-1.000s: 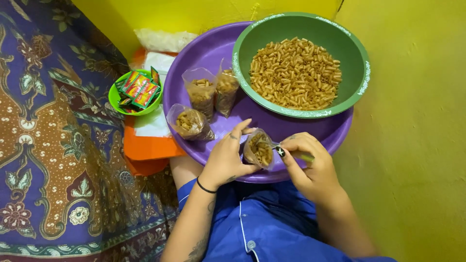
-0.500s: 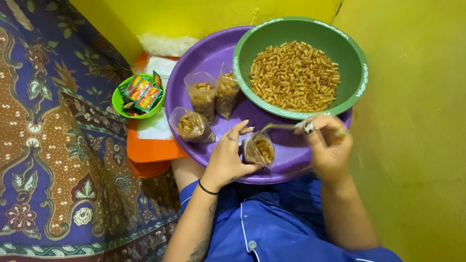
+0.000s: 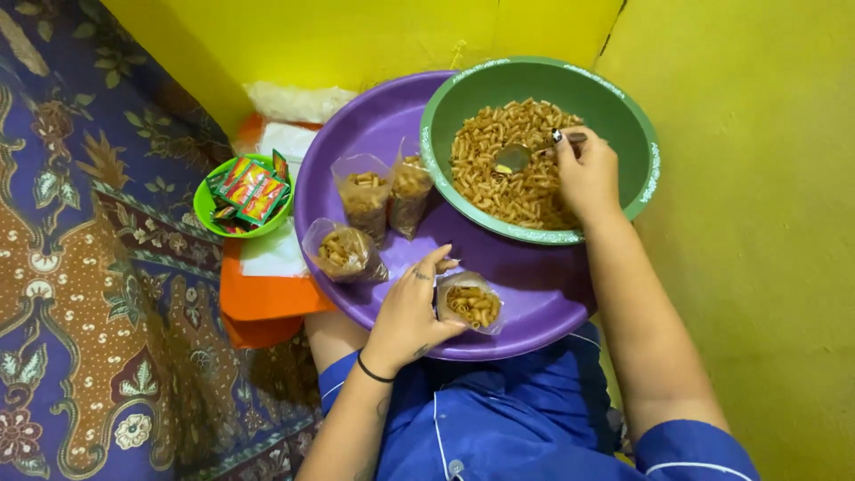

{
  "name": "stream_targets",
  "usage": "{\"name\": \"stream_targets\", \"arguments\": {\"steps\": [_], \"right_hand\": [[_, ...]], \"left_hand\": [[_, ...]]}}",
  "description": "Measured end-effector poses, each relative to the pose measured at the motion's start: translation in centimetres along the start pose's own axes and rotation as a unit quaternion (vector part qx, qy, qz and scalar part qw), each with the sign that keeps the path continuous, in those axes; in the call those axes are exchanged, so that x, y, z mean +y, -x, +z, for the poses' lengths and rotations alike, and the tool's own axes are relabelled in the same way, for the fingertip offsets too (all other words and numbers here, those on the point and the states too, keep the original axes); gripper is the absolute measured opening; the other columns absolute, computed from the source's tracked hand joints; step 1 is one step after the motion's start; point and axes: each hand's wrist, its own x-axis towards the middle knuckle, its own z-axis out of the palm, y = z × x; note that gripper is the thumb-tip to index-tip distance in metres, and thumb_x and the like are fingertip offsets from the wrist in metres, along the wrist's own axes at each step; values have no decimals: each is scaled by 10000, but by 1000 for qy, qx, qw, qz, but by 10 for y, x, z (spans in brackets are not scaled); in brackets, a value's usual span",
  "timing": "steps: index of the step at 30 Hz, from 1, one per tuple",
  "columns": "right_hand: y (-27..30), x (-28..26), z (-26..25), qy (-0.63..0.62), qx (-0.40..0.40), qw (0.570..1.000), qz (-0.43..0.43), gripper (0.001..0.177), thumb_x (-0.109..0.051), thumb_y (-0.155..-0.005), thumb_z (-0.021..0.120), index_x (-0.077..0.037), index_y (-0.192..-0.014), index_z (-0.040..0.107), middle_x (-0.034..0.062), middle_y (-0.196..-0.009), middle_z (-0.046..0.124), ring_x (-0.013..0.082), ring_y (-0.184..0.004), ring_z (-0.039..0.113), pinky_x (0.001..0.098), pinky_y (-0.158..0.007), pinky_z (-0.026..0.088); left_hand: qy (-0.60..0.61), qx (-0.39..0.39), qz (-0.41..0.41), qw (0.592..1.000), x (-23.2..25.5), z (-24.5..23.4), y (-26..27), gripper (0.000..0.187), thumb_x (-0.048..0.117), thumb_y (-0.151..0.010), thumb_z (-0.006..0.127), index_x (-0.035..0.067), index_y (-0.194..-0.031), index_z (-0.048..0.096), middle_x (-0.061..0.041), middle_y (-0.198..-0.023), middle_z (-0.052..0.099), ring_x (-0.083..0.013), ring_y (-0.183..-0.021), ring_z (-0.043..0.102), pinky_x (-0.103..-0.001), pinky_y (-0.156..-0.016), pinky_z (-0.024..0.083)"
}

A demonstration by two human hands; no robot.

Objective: Manually scooping macaroni snacks from a large bowl into individual plastic bags using a spoon.

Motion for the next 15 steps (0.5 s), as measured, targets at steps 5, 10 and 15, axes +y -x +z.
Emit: {"name": "stream_targets", "arguments": {"steps": [5,10,15], "right_hand": [[1,7,5,-37,-41,997,62,154,-170,-1091,624,-129,-1036,762,54,-818,746,218,-842,694,393,-837,522],[1,-7,-4,-26,-37,999,25,135,-163,-1102,638,-125,-1061,760,105,-849,751,304,-915,732,427,-820,539],[1,-7,-6,-35,-34,997,57,107,-143,-1100,639,-94,-1080,732,79,-843,760,200,-848,719,372,-817,546]], "left_hand": [[-5,-14,-9,1000,-1,1,-3,1058,165,-558,858,36,-1496,386,-155,-1260,682,-405,-1214,596,-537,-1022,449],[1,4,0,1000,-3,3,-2,1037,202,-570,861,30,-1484,402,-170,-1238,690,-414,-1197,604,-538,-1011,456],[2,0,-1,1000,-4,4,-3,1032,217,-584,862,22,-1487,402,-178,-1235,690,-416,-1198,605,-539,-1021,449]]}}
